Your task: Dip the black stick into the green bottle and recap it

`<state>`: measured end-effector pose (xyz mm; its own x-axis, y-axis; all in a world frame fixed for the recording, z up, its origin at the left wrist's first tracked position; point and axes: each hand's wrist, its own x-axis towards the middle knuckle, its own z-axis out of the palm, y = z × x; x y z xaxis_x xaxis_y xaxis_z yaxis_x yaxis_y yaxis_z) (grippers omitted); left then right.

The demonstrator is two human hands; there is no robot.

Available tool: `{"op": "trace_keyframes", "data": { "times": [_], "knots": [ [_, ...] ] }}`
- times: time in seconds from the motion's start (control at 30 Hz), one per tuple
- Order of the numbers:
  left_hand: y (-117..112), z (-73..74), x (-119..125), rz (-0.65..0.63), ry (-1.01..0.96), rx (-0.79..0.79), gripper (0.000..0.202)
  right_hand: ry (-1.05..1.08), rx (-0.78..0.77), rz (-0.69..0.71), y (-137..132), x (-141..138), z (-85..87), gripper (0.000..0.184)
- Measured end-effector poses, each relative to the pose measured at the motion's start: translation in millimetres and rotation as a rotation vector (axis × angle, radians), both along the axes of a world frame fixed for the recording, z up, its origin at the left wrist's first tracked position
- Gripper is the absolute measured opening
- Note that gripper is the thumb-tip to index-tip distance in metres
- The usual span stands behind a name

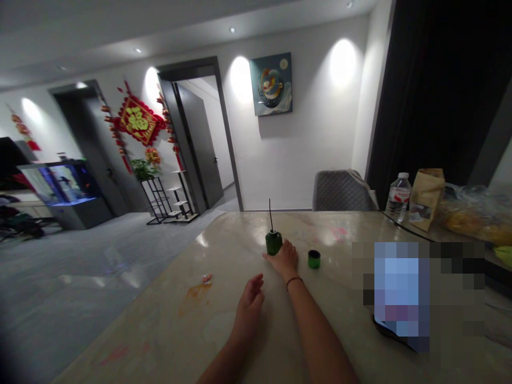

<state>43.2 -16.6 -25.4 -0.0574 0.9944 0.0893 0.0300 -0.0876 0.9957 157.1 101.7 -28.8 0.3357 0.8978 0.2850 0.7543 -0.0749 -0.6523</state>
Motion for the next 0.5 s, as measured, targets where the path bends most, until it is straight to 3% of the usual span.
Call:
{"op": "trace_keyframes", "data": {
  "times": [0.2, 0.37, 0.5],
  "knots": [
    [-1, 0.4, 1, 0.009, 0.009, -0.009, 0.045, -0.055, 0.025, 0.001, 3, 3, -7.6, 0.064],
    [-1, 2.5, 1, -0.033, 0.001, -0.01, 0.047, -0.036, 0.094, -0.012, 4, 5, -11.7, 0.083],
    [-2, 3.0, 2, -0.016, 0.022, -0.011, 0.048, 0.008, 0.126, -0.007, 6, 5, -14.9, 0.08]
  ]
}}
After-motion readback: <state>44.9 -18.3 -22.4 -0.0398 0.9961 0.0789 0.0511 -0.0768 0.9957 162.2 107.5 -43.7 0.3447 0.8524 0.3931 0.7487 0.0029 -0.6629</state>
